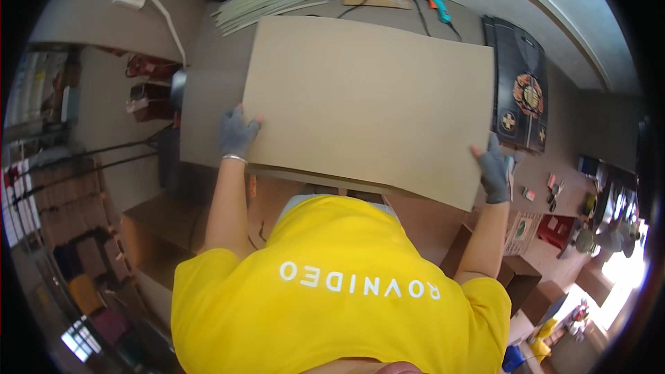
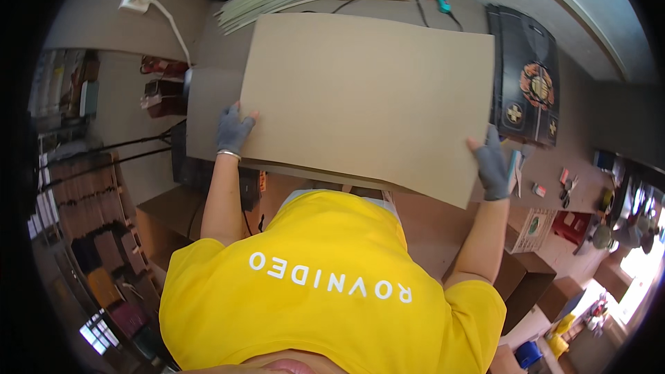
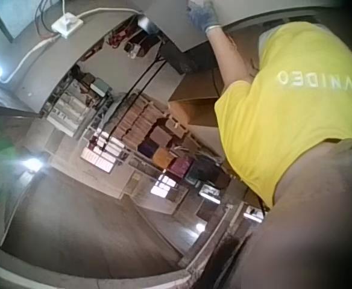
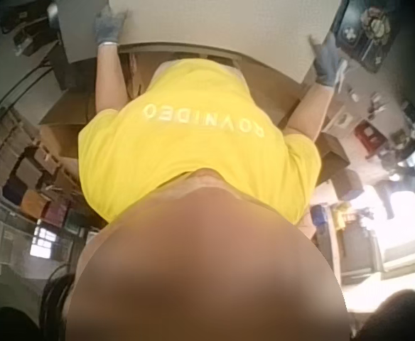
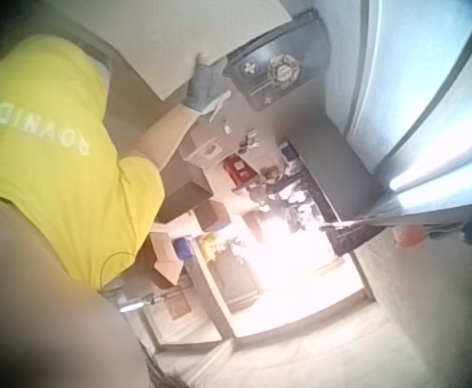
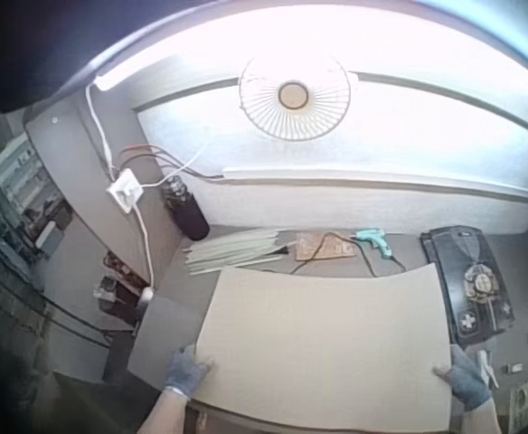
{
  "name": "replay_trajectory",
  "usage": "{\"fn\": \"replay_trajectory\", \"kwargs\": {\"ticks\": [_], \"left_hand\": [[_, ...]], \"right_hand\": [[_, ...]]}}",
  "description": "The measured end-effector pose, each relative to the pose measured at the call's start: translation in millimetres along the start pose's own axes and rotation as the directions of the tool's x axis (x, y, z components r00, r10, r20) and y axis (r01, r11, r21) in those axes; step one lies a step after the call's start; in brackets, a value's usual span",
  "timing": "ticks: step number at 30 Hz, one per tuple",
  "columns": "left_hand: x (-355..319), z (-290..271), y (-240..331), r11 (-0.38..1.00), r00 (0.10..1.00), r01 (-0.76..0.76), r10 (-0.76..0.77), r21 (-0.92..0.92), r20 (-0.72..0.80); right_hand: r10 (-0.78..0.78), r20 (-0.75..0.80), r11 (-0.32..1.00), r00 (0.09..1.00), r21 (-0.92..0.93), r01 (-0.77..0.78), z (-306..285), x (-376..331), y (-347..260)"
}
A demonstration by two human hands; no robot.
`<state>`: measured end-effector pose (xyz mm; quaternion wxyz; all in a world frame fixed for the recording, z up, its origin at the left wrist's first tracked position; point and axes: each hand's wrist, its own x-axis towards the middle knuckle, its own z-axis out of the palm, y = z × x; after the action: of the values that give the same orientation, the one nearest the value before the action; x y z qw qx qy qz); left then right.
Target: Folding and stacking printed cardboard inserts on a workbench.
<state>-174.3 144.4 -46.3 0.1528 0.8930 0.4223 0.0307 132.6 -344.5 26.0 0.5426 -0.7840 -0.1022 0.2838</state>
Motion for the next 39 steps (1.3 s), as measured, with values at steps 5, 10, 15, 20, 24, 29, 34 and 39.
{"fn": "replay_trajectory", "kwargs": {"ticks": [5, 10, 15, 20, 24, 29, 34, 39], "left_hand": [[28.8, -47.4, 5.0, 0.875, 0.922, 0.234, -0.062, -0.423, 0.382], [50.5, -60.2, 0.0, 0.651, 0.866, 0.349, 0.051, -0.675, 0.497], [62.9, -57.3, -7.5, 0.839, 0.893, 0.184, 0.075, -0.513, 0.443], [70.2, -76.1, 5.8, 0.786, 0.847, 0.184, 0.177, -0.59, 0.501], [78.9, -62.0, -13.2, 0.581, 0.823, 0.29, 0.254, -0.761, 0.508], [43.6, -90.7, 37.3, 0.751, 0.768, -0.177, 0.51, -0.636, 0.388], [-0.6, -115.7, 138.7, 0.81, 0.673, -0.363, 0.569, -0.46, 0.472], [20.3, -36.6, 170.3, 0.704, 0.657, -0.703, 0.698, -0.105, 0.285]], "right_hand": [[0.269, 0.225, 0.814, 0.937, 0.467, -0.345, -42.3, 18.4, 35.0], [0.214, 0.259, 0.835, 0.942, 0.453, -0.314, -27.6, 29.3, 65.4], [0.216, 0.326, 0.756, 0.92, 0.54, -0.369, -35.9, 23.6, 90.3], [0.173, 0.227, 0.86, 0.958, 0.44, -0.26, -23.4, 11.1, 82.9], [0.13, 0.177, 0.943, 0.976, 0.282, -0.176, -22.6, 10.8, 54.0], [0.1, 0.159, 0.978, 0.982, 0.166, -0.126, -24.7, -1.2, 17.2], [0.058, 0.147, 0.994, 0.987, 0.081, -0.071, -15.2, -9.5, -12.9], [-0.004, 0.14, 0.995, 0.99, 0.095, -0.009, -6.9, -9.8, -34.0]]}}
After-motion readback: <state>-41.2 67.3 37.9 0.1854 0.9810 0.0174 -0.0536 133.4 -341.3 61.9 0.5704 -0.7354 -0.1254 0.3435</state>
